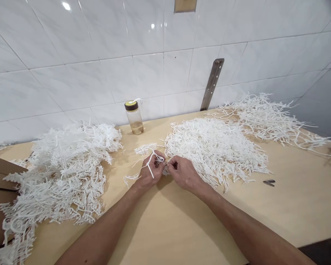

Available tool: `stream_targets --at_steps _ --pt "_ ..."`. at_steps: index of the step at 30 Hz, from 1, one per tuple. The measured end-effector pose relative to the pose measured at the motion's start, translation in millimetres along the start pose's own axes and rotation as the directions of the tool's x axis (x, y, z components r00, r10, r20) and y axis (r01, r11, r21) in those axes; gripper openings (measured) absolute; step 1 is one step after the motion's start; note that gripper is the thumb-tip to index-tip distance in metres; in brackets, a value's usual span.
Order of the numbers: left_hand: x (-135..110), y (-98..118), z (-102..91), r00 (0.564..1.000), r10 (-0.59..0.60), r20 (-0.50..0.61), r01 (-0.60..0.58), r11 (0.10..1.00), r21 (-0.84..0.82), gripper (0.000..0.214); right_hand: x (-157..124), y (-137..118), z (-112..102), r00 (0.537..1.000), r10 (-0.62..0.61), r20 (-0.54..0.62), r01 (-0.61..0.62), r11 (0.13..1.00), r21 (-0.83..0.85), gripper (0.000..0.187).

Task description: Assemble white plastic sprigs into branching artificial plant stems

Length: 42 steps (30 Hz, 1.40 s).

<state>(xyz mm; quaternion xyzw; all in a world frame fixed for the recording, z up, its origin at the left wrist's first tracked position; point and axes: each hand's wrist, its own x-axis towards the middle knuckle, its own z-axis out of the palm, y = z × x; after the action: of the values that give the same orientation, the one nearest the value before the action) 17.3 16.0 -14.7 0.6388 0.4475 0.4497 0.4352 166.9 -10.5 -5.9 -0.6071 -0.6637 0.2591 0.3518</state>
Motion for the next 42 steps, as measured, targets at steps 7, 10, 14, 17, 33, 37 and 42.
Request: stream_targets --at_steps 7,10,14,17,33,37,42 --pt "7 -3 -10.0 0.997 0.035 -0.072 -0.027 0.994 0.110 0.009 -3 -12 -13 1.000 -0.024 -0.015 0.025 0.996 0.080 0.012" --pt "11 -7 -14.1 0.991 -0.131 0.034 0.134 0.988 -0.082 0.025 6 0 -28 0.975 -0.023 -0.221 0.018 0.999 -0.028 0.010" --pt "12 -7 -15.8 0.984 -0.166 0.061 0.176 0.955 -0.238 0.037 17 19 -43 0.908 -0.117 -0.403 0.028 0.975 -0.220 0.009" --pt "12 -3 -16.6 0.984 -0.171 0.057 0.181 0.939 -0.292 0.038 16 21 -41 0.895 -0.169 -0.413 0.064 0.965 -0.254 0.018" --pt "9 -7 -11.6 0.990 -0.123 0.063 0.133 0.973 -0.188 0.029 2 -2 -1 0.997 0.076 0.027 -0.078 0.989 0.122 0.019" --pt "9 -13 -8.4 0.994 -0.111 0.021 0.113 0.985 -0.132 0.026 2 0 2 0.997 0.072 -0.001 -0.071 0.994 0.078 0.017" --pt "8 -12 -7.8 0.995 -0.103 0.005 0.104 0.991 -0.090 0.026 2 1 4 1.000 -0.005 -0.012 0.006 0.999 0.050 0.015"
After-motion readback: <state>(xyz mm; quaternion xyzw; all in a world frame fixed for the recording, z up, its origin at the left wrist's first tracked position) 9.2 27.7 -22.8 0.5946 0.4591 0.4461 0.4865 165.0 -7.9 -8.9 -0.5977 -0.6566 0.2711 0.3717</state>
